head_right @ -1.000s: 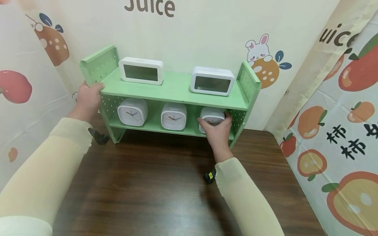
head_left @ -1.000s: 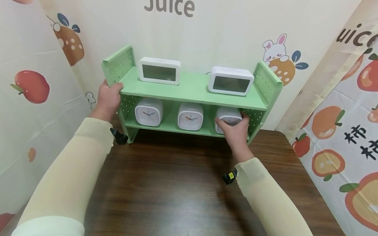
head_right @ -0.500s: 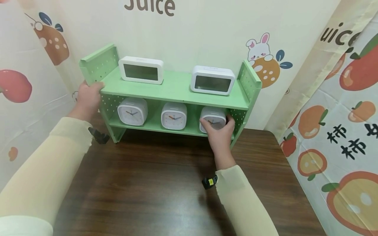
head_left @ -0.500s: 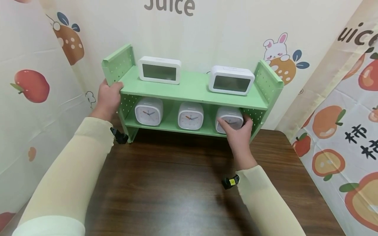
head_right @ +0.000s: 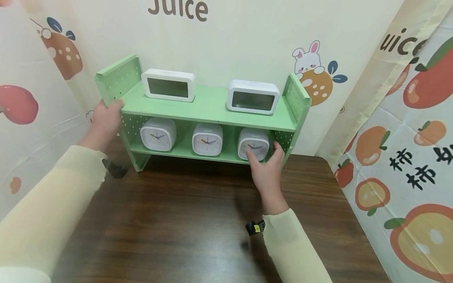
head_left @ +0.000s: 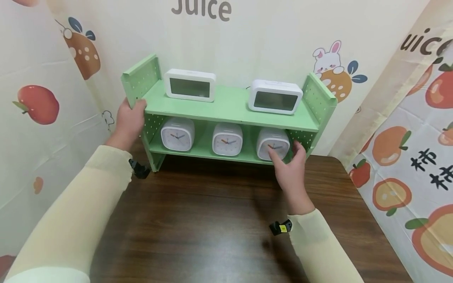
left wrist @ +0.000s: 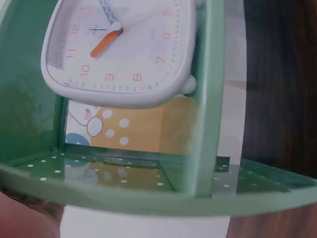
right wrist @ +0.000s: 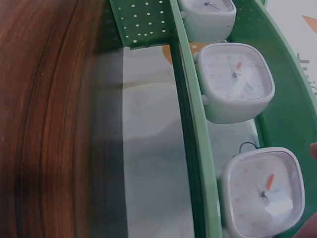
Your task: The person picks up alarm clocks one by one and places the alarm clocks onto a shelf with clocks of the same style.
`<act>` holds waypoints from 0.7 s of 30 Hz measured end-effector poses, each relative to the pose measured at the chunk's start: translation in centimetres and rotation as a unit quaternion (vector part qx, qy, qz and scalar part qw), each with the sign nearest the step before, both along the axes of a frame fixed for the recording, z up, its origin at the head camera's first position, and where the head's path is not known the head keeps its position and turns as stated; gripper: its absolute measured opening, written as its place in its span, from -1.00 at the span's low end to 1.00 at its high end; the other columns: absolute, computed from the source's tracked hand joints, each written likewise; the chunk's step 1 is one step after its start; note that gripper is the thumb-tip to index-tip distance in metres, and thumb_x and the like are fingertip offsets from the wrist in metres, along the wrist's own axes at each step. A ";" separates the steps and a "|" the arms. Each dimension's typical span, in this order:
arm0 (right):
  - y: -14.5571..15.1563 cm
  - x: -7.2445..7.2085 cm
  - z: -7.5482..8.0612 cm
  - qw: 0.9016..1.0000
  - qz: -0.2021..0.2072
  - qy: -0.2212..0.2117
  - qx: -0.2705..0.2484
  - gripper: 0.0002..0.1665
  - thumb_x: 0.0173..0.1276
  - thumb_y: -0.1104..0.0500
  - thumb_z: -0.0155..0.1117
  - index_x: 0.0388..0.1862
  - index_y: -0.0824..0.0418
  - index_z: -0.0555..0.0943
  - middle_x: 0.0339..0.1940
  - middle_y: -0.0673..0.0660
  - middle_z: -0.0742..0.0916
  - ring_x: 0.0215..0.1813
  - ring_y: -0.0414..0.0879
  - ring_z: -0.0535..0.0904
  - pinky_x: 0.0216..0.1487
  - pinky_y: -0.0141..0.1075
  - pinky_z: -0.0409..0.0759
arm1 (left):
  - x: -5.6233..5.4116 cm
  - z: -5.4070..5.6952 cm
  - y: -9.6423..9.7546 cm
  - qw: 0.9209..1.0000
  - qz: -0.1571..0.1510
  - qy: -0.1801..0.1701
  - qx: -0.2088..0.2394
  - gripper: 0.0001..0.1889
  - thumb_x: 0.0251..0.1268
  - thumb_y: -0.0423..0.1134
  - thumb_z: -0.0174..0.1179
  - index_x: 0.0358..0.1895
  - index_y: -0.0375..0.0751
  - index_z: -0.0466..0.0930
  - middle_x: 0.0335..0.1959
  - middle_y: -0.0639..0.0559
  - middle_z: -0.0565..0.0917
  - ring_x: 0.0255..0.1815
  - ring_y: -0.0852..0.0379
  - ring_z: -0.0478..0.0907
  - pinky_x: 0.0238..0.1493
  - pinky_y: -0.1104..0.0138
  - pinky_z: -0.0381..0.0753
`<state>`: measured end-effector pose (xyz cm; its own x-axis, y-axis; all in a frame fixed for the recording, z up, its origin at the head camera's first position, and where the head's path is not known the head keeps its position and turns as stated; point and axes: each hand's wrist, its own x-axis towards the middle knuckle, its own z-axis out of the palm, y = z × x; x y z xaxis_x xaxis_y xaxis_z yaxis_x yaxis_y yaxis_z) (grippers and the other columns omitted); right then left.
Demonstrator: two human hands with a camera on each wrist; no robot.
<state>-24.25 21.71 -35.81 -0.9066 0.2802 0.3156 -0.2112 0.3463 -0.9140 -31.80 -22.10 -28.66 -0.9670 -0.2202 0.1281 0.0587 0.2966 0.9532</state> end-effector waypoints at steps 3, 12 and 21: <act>0.2 0.5 0.2 0.999 0.011 -0.015 0.033 0.10 0.41 -0.11 0.39 0.62 0.34 0.01 0.57 0.34 0.19 0.58 0.11 0.10 0.57 0.03 0.07 | 0.9 -0.4 -0.5 0.998 -0.021 0.001 -0.056 -0.25 0.57 0.27 -0.19 0.66 0.00 0.00 0.58 -0.16 0.23 0.52 -0.12 0.20 0.51 -0.15 0.14; 0.8 1.9 0.1 0.988 0.042 -0.038 0.146 0.08 0.45 -0.13 0.33 0.64 0.33 -0.01 0.58 0.35 0.15 0.56 0.24 0.12 0.51 0.18 0.17 | 5.7 -2.6 -1.4 0.984 -0.069 -0.014 -0.164 -0.03 0.52 0.35 -0.09 0.68 -0.19 -0.25 0.66 -0.32 -0.04 0.61 -0.34 -0.07 0.46 -0.36 0.00; 2.3 3.8 1.0 0.961 0.025 0.022 0.275 0.01 0.42 -0.13 0.36 0.59 0.35 0.13 0.53 0.35 0.32 0.51 0.29 0.20 0.42 0.28 0.24 | 9.4 -3.8 0.2 0.965 -0.078 0.055 -0.244 -0.01 0.52 0.20 0.08 0.70 0.03 -0.41 0.71 -0.13 -0.23 0.67 -0.21 -0.27 0.45 -0.41 -0.15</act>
<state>-20.46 24.04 -34.82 -0.8966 0.0171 0.4425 -0.2743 0.7629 -0.5854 -22.39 -21.95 -32.44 -0.9580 0.0394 0.2842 0.2325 0.6873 0.6882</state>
